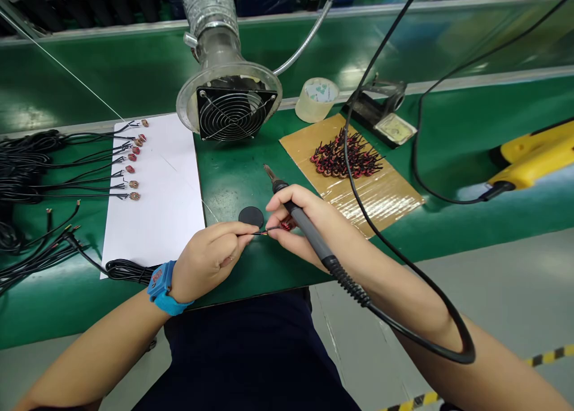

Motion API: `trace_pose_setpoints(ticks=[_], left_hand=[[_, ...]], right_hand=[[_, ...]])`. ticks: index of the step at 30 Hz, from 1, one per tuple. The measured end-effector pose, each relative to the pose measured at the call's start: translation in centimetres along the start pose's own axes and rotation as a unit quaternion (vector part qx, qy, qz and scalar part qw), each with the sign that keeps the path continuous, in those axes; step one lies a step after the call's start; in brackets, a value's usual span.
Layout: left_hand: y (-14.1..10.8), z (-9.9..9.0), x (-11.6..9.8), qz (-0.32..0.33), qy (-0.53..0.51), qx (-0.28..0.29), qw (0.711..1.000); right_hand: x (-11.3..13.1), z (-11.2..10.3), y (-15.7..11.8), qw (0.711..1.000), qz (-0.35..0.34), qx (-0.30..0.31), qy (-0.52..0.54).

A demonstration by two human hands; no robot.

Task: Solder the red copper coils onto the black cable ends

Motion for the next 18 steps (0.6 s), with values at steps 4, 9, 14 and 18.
trace_pose_setpoints(ticks=[4, 9, 14, 18], left_hand=[[-0.03, 0.04, -0.11, -0.011, -0.006, 0.007, 1.0], [0.05, -0.04, -0.22, -0.022, -0.014, 0.004, 1.0], [0.08, -0.14, -0.13, -0.034, -0.035, -0.002, 0.999], [0.06, -0.14, -0.06, -0.046, -0.043, 0.003, 0.998]], right_hand=[[0.1, 0.2, 0.02, 0.999, -0.024, -0.005, -0.023], [0.16, 0.33, 0.05, 0.999, 0.007, -0.023, -0.022], [0.09, 0.44, -0.02, 1.0, -0.003, -0.016, 0.008], [-0.08, 0.08, 0.02, 0.999, -0.013, -0.028, 0.037]])
Point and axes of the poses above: each hand's wrist, its own y-axis towards the middle knuckle, its own z-axis out of the palm, x = y × z, the point moved 3 cm from there along y, towards the middle knuckle, and after that the axes turned 5 degrees about y, right-handed, at the moved point
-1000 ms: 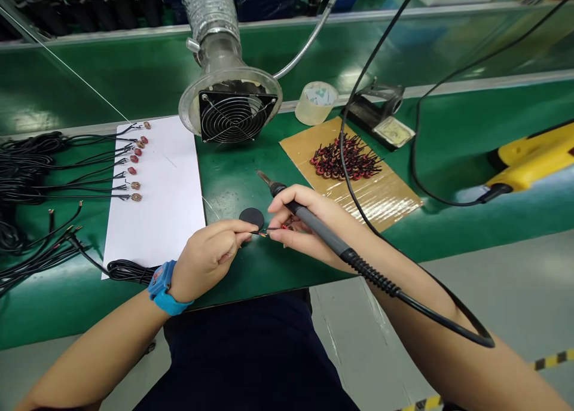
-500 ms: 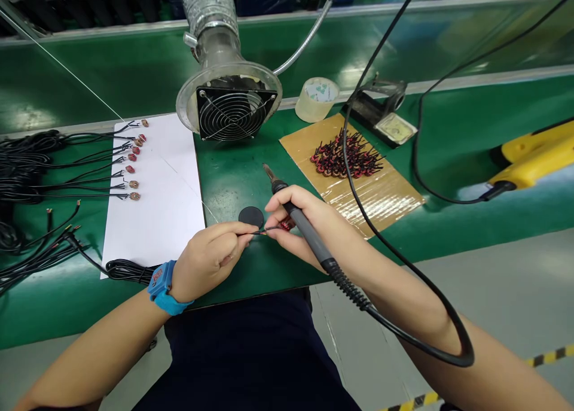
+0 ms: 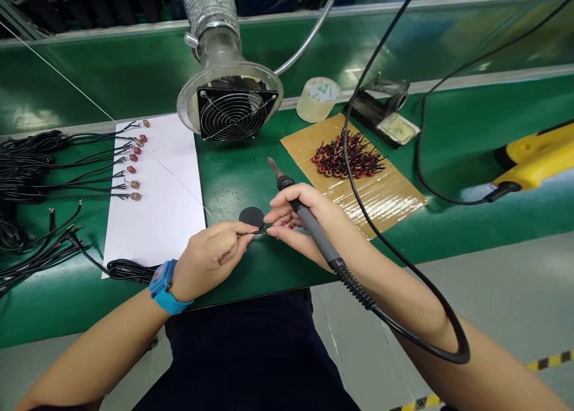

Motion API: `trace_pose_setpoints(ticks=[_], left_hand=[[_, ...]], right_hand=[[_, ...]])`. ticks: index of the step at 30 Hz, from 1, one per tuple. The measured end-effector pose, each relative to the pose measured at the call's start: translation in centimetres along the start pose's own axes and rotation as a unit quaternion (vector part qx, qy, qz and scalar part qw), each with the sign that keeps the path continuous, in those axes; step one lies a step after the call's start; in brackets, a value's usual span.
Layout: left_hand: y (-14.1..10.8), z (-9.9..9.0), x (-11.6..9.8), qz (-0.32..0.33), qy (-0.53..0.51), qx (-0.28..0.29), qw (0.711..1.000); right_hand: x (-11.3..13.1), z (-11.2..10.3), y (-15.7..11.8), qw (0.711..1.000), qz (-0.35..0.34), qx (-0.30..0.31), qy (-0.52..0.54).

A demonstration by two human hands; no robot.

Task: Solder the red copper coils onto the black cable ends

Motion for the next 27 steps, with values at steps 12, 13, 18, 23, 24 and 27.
trace_pose_setpoints(ticks=[12, 13, 18, 23, 24, 27], left_hand=[[0.0, 0.4, 0.3, 0.011, 0.019, 0.038, 0.999], [0.0, 0.4, 0.3, 0.012, 0.02, 0.04, 0.999], [-0.2, 0.5, 0.4, 0.009, 0.019, 0.049, 0.999], [0.0, 0.4, 0.3, -0.012, -0.001, 0.028, 1.0], [0.0, 0.3, 0.3, -0.02, -0.012, 0.024, 0.999], [0.2, 0.2, 0.4, -0.049, -0.038, 0.014, 0.998]], right_hand=[[0.1, -0.4, -0.9, 0.953, -0.151, 0.037, -0.26], [0.4, -0.4, -1.0, 0.946, -0.166, 0.041, -0.274], [0.5, -0.1, -1.3, 0.929, -0.17, 0.1, -0.312], [0.5, 0.4, -1.0, 0.944, -0.164, 0.095, -0.27], [0.4, 0.4, -0.8, 0.953, -0.151, 0.081, -0.25], [-0.2, 0.2, -0.3, 0.982, -0.079, 0.049, -0.165]])
Point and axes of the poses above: each hand's wrist, its own y-axis towards the middle knuckle, its own z-axis out of the palm, x = y × z, the point moved 3 cm from there along y, towards the middle knuckle, and after that the axes turned 5 degrees about y, right-handed, at the moved point
